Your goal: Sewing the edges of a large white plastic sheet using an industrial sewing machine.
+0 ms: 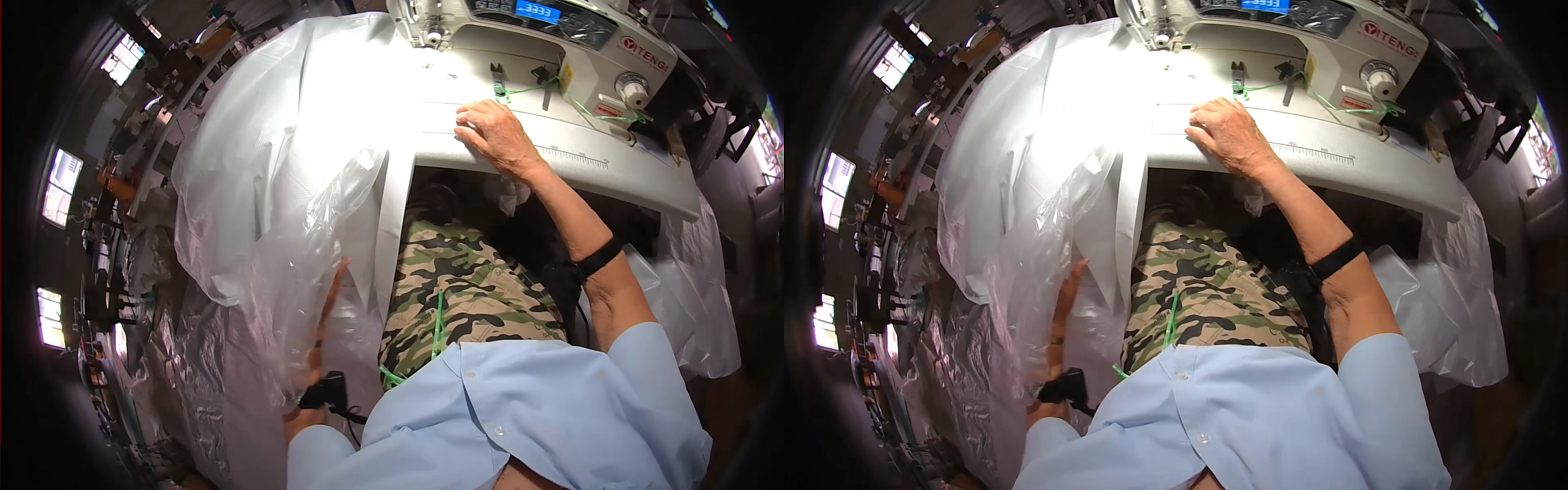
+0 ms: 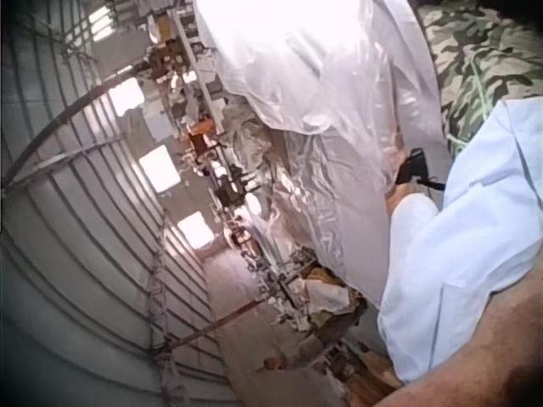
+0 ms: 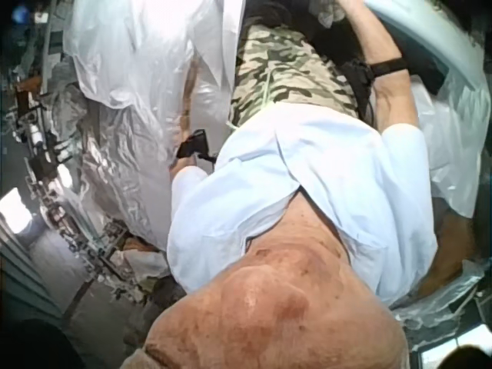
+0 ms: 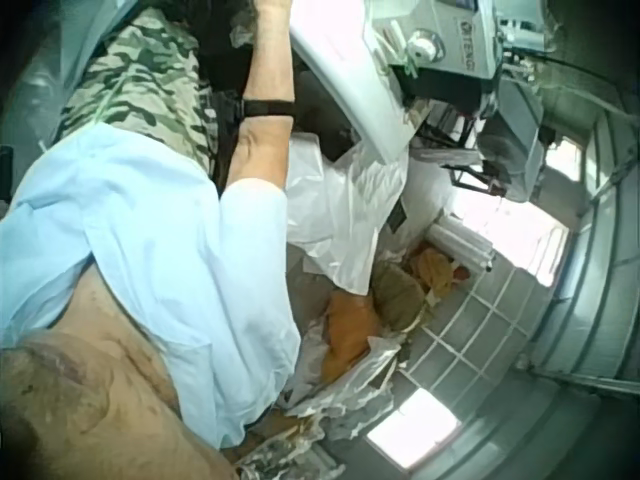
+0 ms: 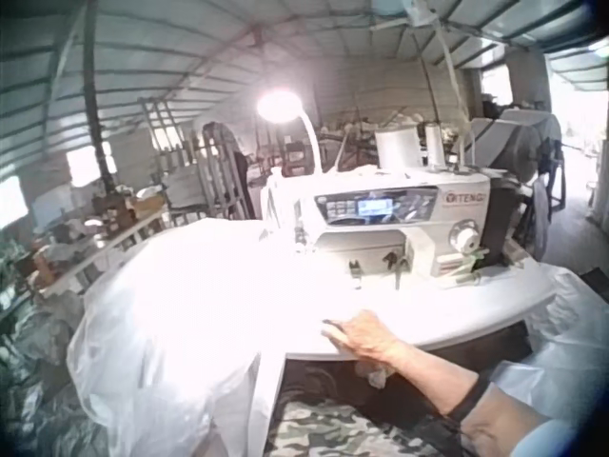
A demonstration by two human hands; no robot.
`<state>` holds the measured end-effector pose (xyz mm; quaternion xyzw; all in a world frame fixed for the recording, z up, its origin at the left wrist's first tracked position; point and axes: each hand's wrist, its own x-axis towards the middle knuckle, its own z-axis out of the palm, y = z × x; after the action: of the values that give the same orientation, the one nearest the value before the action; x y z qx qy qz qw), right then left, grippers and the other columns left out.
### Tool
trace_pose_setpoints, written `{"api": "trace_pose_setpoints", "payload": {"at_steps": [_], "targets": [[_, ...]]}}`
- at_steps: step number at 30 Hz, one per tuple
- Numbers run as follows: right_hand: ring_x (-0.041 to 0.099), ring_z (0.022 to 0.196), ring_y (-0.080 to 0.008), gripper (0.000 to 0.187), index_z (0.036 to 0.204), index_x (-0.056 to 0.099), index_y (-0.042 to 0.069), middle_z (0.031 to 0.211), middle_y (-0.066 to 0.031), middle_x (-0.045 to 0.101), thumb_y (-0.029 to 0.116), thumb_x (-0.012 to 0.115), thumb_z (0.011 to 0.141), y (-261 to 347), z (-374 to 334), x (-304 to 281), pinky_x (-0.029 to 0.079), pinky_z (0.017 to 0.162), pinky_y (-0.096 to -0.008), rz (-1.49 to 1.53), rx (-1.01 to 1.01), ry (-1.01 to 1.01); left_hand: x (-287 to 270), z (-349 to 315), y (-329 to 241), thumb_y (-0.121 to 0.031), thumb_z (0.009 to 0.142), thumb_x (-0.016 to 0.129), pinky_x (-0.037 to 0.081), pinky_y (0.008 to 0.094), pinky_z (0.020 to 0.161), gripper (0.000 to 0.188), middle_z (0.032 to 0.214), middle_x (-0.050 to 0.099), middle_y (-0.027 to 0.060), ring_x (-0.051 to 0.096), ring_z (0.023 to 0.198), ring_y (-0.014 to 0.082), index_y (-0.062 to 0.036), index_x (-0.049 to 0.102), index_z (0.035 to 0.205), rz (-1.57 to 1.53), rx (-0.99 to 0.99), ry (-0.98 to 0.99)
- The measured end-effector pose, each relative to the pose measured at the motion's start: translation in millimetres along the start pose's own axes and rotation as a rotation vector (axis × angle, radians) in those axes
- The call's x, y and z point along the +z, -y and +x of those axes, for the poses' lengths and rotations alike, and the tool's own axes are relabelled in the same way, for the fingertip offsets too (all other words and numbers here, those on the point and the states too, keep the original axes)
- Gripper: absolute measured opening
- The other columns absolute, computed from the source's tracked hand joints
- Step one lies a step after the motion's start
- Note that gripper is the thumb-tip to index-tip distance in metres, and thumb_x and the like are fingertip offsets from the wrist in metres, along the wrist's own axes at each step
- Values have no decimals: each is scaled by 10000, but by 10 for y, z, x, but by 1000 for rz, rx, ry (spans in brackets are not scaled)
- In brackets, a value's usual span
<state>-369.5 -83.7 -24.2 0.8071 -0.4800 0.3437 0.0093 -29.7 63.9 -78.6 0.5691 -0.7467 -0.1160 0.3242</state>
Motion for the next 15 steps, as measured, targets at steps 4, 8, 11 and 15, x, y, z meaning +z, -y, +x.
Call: {"api": "trace_pose_setpoints", "payload": {"at_steps": [4,8,11,15], "targets": [[582,1089,-268,250,990,674,39,1109,-97,675,272,631,910,17,18,-55,431,984,-404,-18,-37,20,-194,-79,174,-167,983,569,381,373,1089,539,1483,396,238,442,1347,302,26,376,1448,-2,-49,18],[635,1032,-288,241,1069,649,27,1170,-119,671,193,659,894,25,-11,-95,497,918,-391,-131,-124,17,-372,-48,489,-158,982,566,391,370,1073,516,1467,413,237,458,1328,298,25,395,1433,-41,-56,79],[653,928,-231,296,1172,628,78,1210,-93,663,151,650,886,295,-102,73,529,805,-358,-168,-343,-38,-595,31,789,-151,981,564,399,368,1061,499,1455,426,236,470,1313,295,24,409,1422,-46,-81,133],[621,915,-141,407,1311,549,179,1485,-55,445,137,561,906,950,-483,634,504,739,-313,-130,-638,365,-689,-68,872,-142,979,561,410,365,1045,477,1440,442,235,486,1294,290,23,427,1407,-51,-81,232]]}}
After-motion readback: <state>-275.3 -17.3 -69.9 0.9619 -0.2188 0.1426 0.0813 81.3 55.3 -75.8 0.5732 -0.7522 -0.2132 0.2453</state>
